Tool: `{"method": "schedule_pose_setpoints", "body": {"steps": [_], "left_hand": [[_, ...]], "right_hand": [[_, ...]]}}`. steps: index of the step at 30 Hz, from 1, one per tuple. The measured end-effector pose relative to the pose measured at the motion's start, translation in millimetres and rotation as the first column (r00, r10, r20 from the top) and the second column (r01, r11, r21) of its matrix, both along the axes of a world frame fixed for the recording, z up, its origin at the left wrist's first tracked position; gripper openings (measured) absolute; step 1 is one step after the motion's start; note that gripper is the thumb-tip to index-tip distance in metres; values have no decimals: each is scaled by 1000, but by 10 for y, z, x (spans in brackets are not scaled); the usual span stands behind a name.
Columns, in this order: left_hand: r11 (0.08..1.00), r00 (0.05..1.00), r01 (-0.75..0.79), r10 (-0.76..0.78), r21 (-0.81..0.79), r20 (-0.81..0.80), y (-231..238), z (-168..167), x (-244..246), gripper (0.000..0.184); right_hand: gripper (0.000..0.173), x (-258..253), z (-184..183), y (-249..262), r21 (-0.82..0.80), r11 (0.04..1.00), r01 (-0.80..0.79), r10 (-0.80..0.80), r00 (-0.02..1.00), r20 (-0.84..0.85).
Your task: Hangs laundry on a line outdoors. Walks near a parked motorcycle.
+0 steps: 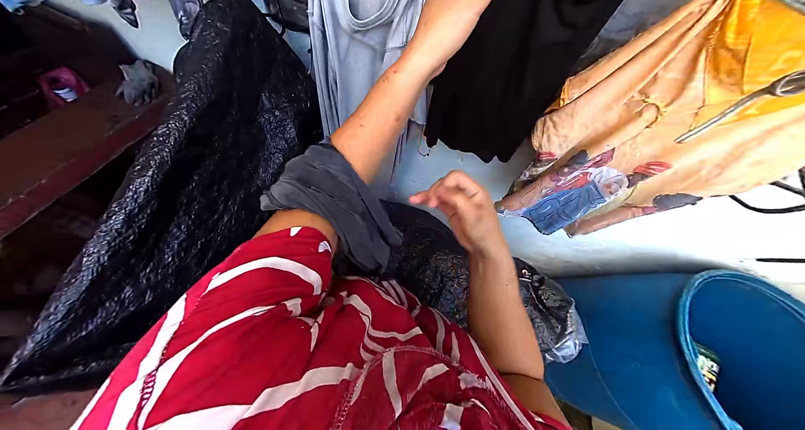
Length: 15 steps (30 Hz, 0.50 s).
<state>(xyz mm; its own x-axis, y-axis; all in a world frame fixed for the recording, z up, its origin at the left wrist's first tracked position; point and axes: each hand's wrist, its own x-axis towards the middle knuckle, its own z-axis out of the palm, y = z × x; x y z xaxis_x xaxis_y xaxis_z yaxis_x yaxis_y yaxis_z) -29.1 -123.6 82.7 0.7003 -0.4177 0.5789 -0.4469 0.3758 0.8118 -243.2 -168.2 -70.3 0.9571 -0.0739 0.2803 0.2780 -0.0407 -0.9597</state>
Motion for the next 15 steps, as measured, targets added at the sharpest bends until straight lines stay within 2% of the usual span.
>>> {"method": "schedule_pose_setpoints", "body": {"steps": [1,2,3,4,5,6,8,10,11,13,15], "left_hand": [[997,1000,20,-21,81,20,13,-100,48,32],[990,999,39,-41,136,16,20,-194,95,34],[984,999,53,-54,169,-3,23,-274,131,34],[981,998,65,-61,184,-23,26,-323,154,34],[979,997,73,-68,190,-36,25,-337,165,35],[977,996,86,-80,197,-38,28,-328,168,35],[966,993,119,-119,228,-17,89,-289,186,36],[950,989,132,-143,284,19,201,-303,236,35],[935,988,128,-149,331,37,274,-359,277,35],[878,981,136,-184,459,60,449,-610,378,38],[768,950,261,-313,585,-13,695,-983,422,39]], "right_hand": [[15,24,88,-47,-16,999,29,-29,1000,-7],[10,64,128,-44,-124,992,22,-27,999,-40],[19,122,112,20,-265,963,-39,10,994,-108],[36,205,54,135,-390,910,-138,63,978,-199],[48,305,-57,267,-469,851,-237,117,955,-272],[49,402,-200,394,-496,813,-304,170,940,-297],[26,519,-391,553,-453,830,-326,213,935,-283],[17,496,-327,482,-359,905,-230,146,958,-247],[15,451,-218,380,-310,941,-134,72,976,-204],[6,426,6,146,-193,976,100,-110,993,-39],[2,434,226,-74,-90,962,258,-245,960,133]]}}
